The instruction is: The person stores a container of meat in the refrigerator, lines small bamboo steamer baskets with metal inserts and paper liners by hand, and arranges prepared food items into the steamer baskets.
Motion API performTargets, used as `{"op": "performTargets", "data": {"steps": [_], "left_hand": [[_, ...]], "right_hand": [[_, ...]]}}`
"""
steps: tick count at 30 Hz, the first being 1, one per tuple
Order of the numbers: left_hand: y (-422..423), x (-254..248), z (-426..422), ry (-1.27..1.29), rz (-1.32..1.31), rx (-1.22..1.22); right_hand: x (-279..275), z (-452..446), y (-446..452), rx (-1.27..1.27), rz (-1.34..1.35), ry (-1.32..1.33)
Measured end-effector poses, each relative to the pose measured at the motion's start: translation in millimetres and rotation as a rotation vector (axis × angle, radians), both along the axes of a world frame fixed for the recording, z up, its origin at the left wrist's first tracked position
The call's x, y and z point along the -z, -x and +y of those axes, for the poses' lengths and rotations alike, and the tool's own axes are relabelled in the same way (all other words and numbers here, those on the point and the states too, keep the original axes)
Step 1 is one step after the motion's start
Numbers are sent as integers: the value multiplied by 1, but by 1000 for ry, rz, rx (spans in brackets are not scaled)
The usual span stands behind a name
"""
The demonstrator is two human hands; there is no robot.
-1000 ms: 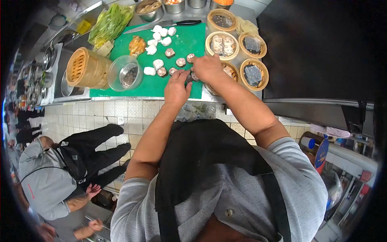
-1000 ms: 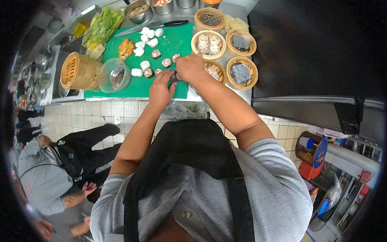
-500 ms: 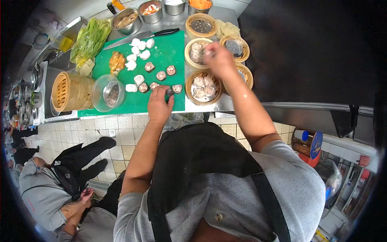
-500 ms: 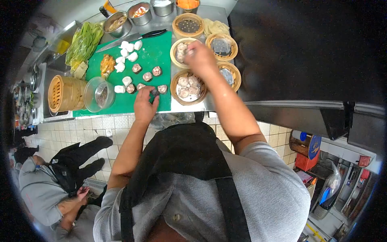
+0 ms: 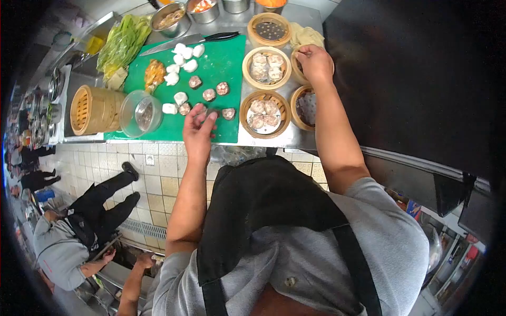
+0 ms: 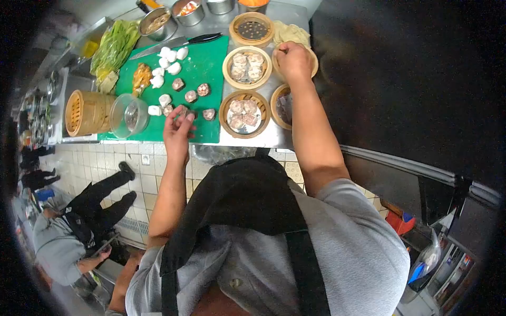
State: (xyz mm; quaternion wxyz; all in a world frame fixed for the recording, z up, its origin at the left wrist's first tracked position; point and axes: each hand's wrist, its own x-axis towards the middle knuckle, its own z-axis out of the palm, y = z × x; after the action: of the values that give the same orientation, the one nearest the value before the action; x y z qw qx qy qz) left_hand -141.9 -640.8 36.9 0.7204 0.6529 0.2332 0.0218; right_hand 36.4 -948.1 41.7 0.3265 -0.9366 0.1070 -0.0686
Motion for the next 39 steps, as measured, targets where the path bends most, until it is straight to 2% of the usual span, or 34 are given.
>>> {"op": "performTargets", "data": {"steps": [1, 3, 5, 9, 11, 12, 14, 16, 18, 21, 22, 24, 29, 31, 32, 33, 35, 36, 37, 39], "left_hand": [[-2, -7, -2, -9, 4, -11], [-12, -26, -9, 215, 63, 20], [-20, -35, -14, 222, 50, 83], [-28, -40, -20, 373, 52, 299], [-30, -42, -22, 421, 55, 368], [-29, -44, -23, 430, 44, 364], [-24, -43, -21, 446, 32, 361], [-19, -36, -11, 314, 38, 340], [-15, -28, 1, 268, 45, 324], [-7, -22, 12, 199, 53, 291], [-4, -21, 14, 177, 55, 276], [1, -19, 19, 168, 52, 271], [12, 1, 30, 120, 34, 231], [15, 19, 33, -152, -40, 272], [15, 18, 30, -295, -82, 280], [15, 16, 26, -297, -80, 273], [13, 11, 18, -521, -158, 377], [10, 10, 14, -537, -174, 406], [9, 10, 12, -537, -176, 408], [5, 14, 9, -571, -202, 429]], "right_hand": [[-3, 10, 8, -38, 22, -199], [-42, 50, 47, -360, 250, -373], [-48, 79, 83, -762, 105, -533], [-53, 93, 103, -911, 204, -502], [-44, 85, 99, -755, 281, -908], [-47, 75, 96, -639, 278, -822], [-40, 52, 84, -369, 89, -706], [-25, 17, 62, -138, 14, -715], [-12, -9, 41, 6, -115, -487], [-11, -21, 38, 97, -150, 63], [-6, -22, 37, 94, -149, 63], [4, -22, 34, 39, 61, 226], [6, -16, 35, 13, 26, 284], [4, -8, 38, -74, -203, 71], [-8, 10, 42, -108, -187, -38], [-4, 24, 45, -208, -223, -76], [-31, 72, 67, -463, -104, -123], [-39, 94, 76, -560, 43, -63], [-45, 112, 84, -729, 45, 131], [-32, 141, 100, -886, 82, 355]]}}
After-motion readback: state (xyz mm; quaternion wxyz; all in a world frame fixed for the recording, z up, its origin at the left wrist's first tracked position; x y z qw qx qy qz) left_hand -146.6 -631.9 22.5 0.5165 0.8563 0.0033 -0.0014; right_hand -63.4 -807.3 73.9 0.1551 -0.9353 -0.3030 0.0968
